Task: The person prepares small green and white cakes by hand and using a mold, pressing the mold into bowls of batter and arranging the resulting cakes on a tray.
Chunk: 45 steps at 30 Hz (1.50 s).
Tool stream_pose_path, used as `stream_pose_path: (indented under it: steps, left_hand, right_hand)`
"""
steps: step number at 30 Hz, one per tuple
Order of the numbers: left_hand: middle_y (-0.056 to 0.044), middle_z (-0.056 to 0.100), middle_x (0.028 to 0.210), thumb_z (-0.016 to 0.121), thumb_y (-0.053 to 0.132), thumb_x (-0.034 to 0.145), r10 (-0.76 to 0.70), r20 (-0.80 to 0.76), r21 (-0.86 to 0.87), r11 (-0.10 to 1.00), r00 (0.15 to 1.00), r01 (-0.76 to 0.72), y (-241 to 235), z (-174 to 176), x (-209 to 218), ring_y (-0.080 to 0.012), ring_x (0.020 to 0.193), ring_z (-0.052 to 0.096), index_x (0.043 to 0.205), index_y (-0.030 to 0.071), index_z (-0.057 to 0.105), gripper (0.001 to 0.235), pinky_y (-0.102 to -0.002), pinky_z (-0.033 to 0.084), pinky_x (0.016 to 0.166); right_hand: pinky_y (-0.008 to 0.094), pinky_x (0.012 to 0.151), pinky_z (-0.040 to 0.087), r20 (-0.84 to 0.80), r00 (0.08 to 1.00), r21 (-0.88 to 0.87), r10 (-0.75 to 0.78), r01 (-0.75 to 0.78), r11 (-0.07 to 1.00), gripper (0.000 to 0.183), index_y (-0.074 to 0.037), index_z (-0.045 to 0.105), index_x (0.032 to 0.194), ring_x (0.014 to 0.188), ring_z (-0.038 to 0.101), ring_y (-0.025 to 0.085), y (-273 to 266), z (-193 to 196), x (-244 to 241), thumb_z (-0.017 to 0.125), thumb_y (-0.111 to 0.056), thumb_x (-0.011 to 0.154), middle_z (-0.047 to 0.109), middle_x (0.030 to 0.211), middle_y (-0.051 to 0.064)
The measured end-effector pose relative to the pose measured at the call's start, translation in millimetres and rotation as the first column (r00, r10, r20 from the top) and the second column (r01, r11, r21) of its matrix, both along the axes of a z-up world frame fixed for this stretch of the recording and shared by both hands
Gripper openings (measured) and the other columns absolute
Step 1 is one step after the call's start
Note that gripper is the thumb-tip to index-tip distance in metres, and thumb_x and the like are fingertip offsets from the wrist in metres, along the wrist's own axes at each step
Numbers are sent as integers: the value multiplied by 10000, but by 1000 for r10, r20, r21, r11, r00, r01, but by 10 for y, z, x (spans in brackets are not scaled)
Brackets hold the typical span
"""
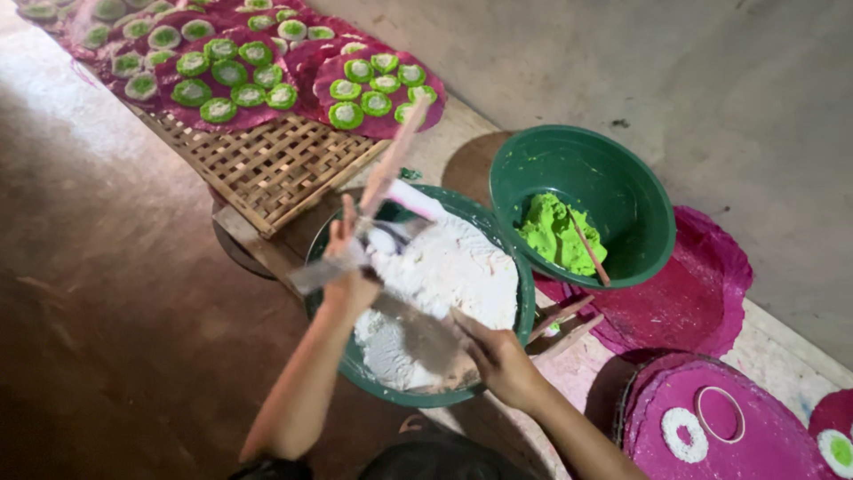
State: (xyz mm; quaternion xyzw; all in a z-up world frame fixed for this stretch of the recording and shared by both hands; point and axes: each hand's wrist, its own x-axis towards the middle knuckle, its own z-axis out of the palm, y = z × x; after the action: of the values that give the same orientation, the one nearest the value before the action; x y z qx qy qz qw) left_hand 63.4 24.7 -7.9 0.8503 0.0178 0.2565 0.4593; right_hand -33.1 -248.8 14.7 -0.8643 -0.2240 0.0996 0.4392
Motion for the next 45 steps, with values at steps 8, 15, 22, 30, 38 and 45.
stream_pose_path:
  steps: [8, 15, 22, 30, 38, 45]
  left_hand:
    - [-20, 650, 858, 669, 17, 778, -240, -34, -665, 730, 970, 157, 272, -51, 143, -185, 767, 627, 986, 38, 647, 210, -312, 506, 632]
    - [-130, 666, 902, 710, 35, 764, -969, 130, -991, -117, 212, 72, -1230, -252, -884, -242, 785, 655, 1259, 19, 667, 498, -348, 550, 692]
    - [-91, 604, 1213, 788, 147, 791, -968, 87, -624, 132, 236, 771, -1970, 159, -1179, -218, 1115, 637, 1409, 123, 410, 725, -421, 555, 899]
    - [-87, 686, 1094, 798, 249, 810, -863, -499, -201, 22, -83, 979, -2766, 883, -1593, -210, 1008, 681, 1233, 111, 598, 488, -387, 560, 855]
    - [-76, 729, 1060, 807, 312, 804, -777, -590, -317, -27, -220, 948, -3759, 939, -1733, -200, 983, 704, 1148, 108, 712, 412, -357, 557, 851]
    - [-131, 766, 1086, 801, 191, 775, -818, -432, -424, -188, -380, 886, -4549, 260, -1273, -250, 1013, 727, 1193, 89, 723, 438, -381, 590, 902]
  right_hand:
    - [302, 932, 511, -538, 839, 137, 76, -2, 991, 578, -169, 411, 1605, 1041, 597, 223, 57, 17, -41, 467, -155, 1030, 626, 1186, 148]
    - [536, 1054, 544, -30, 987, 979, 158, -3, 204, 958, 1, 182, 1690, 1428, 545, 370, -476, 509, 15, 510, -609, 1028, 415, 1591, 219]
    - [482, 904, 620, 98, 974, 757, -203, 59, 651, 821, -48, 303, 1622, 1189, 687, 386, -1565, 1195, -855, 620, -493, 1009, 559, 1410, 287]
    - [555, 1109, 554, 692, 721, 123, -33, -73, 990, 668, -122, 297, 1617, 1352, 621, 456, -2418, 1030, -1868, 592, -205, 1024, 543, 1463, 326]
    - [556, 1117, 405, 431, 778, 170, -456, 426, 889, 843, 21, 213, 1622, 1385, 491, 467, -2779, 606, -2361, 623, -166, 910, 469, 1509, 372]
    - [259, 486, 452, -701, 654, 262, -285, 608, 750, 1147, -22, 264, 1584, 938, 674, 146, -3609, -134, -3009, 753, -548, 690, 666, 1297, 208]
